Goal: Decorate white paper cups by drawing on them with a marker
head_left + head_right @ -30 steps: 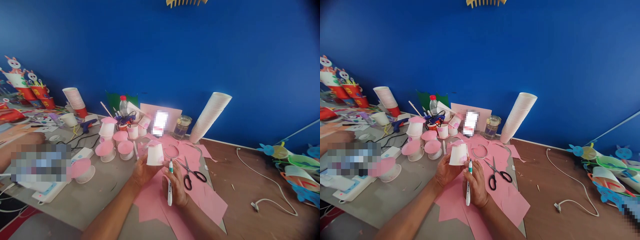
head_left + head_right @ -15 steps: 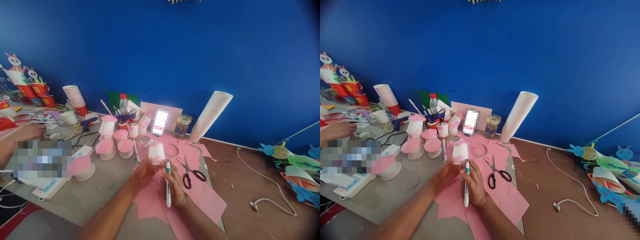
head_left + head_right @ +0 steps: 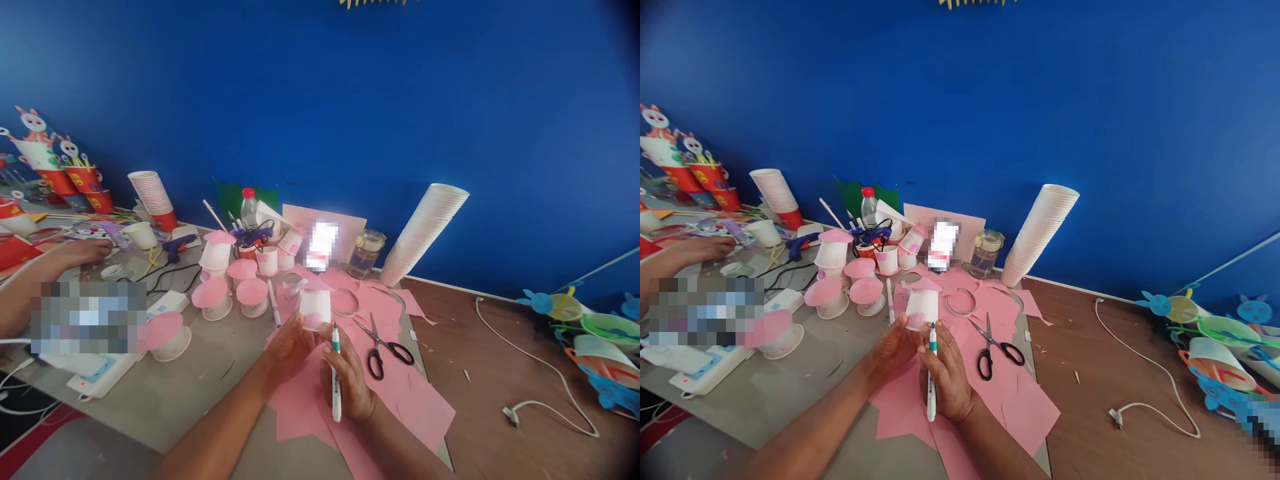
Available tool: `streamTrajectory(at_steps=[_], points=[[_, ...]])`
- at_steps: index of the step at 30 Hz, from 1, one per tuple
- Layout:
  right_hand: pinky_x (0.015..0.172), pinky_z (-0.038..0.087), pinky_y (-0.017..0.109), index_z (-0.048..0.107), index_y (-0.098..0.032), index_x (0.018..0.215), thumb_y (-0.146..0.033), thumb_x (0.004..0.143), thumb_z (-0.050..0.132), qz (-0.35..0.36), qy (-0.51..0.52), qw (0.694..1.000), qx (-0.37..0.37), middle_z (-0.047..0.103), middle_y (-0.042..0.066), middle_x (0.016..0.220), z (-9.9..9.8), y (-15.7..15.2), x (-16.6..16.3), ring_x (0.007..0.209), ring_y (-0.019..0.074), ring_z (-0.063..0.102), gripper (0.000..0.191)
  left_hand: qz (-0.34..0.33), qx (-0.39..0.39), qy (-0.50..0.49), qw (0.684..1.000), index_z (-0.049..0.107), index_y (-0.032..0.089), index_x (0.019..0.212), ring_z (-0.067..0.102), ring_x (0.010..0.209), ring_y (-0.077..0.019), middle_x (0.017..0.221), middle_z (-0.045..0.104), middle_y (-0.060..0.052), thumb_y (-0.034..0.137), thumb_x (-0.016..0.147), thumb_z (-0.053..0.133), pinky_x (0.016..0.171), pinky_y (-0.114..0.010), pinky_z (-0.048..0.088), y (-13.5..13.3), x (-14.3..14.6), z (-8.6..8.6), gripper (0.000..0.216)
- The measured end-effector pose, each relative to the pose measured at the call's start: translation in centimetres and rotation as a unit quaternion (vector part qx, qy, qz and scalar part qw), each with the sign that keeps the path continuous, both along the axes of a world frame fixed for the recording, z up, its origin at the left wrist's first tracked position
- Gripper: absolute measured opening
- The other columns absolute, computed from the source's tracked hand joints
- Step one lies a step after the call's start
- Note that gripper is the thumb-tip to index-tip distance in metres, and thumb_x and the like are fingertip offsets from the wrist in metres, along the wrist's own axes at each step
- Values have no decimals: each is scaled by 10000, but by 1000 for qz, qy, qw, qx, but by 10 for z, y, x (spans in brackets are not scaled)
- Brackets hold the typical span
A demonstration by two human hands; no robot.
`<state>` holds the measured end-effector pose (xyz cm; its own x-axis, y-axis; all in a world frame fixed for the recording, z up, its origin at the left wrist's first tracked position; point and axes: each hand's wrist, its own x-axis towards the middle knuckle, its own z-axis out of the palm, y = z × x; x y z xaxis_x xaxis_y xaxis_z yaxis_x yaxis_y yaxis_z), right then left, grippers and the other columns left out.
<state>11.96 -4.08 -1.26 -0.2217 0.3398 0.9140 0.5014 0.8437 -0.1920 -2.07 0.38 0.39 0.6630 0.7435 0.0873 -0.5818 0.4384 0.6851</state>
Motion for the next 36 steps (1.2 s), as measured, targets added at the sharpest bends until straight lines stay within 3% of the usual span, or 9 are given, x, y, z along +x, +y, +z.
streamTrajectory(at_steps=[4, 9, 16, 20, 24, 30, 36], points=[[1014, 495, 557, 351, -200, 1447, -32, 894, 438, 2, -2, 1000, 4, 514, 150, 1414, 2, -1, 0, 1305, 273, 510, 585, -17, -4, -7, 1000, 668, 85, 1008, 646, 972, -266, 916, 709, -142, 556, 851, 560, 844, -352, 492, 0, 0, 0, 509], [988, 512, 559, 394, -172, 1421, -37, 887, 461, -1, 4, 1000, 14, 529, 158, 1392, 0, -1, -2, 1309, 298, 503, 555, 20, -46, -25, 998, 648, 111, 1004, 651, 953, -254, 922, 705, -122, 477, 866, 584, 750, -315, 502, -3, 1, 2, 396], [895, 569, 514, 407, -209, 1400, -60, 897, 441, -20, 3, 1000, 18, 575, 151, 1304, -2, -2, -3, 1233, 279, 559, 526, 16, -30, -36, 999, 674, 117, 993, 662, 904, -243, 929, 710, -112, 493, 868, 573, 821, -347, 503, -2, 3, 0, 409], [860, 557, 530, 421, -215, 1366, -77, 887, 510, -84, 19, 996, 27, 619, 144, 1180, -1, 0, 1, 1096, 272, 617, 507, 33, -15, -39, 999, 681, 120, 1032, 659, 931, -243, 953, 713, -116, 473, 865, 594, 843, -336, 493, -1, 5, -2, 400], [749, 565, 433, 438, -170, 1360, -129, 852, 638, -157, 21, 987, 36, 622, 131, 1042, 0, 4, 5, 931, 254, 621, 548, 55, -18, -18, 998, 669, 149, 1073, 644, 970, -259, 1011, 699, -116, 508, 847, 606, 850, -347, 488, -5, 9, -4, 429], [627, 531, 332, 479, -182, 1325, -74, 872, 575, -167, 26, 985, 34, 607, 67, 928, -4, 10, 11, 766, 199, 585, 475, 16, 15, 12, 1000, 665, 198, 1117, 615, 1079, -312, 1049, 693, -107, 609, 875, 495, 908, -417, 461, -12, 13, 3, 507], [594, 488, 291, 517, -199, 1274, -66, 857, 558, -167, 65, 984, 11, 583, 34, 885, -11, 20, 26, 678, 157, 543, 439, 2, 15, 40, 999, 669, 202, 1125, 622, 1079, -284, 1040, 705, -117, 705, 887, 319, 1007, -429, 405, -11, 18, 4, 658]])
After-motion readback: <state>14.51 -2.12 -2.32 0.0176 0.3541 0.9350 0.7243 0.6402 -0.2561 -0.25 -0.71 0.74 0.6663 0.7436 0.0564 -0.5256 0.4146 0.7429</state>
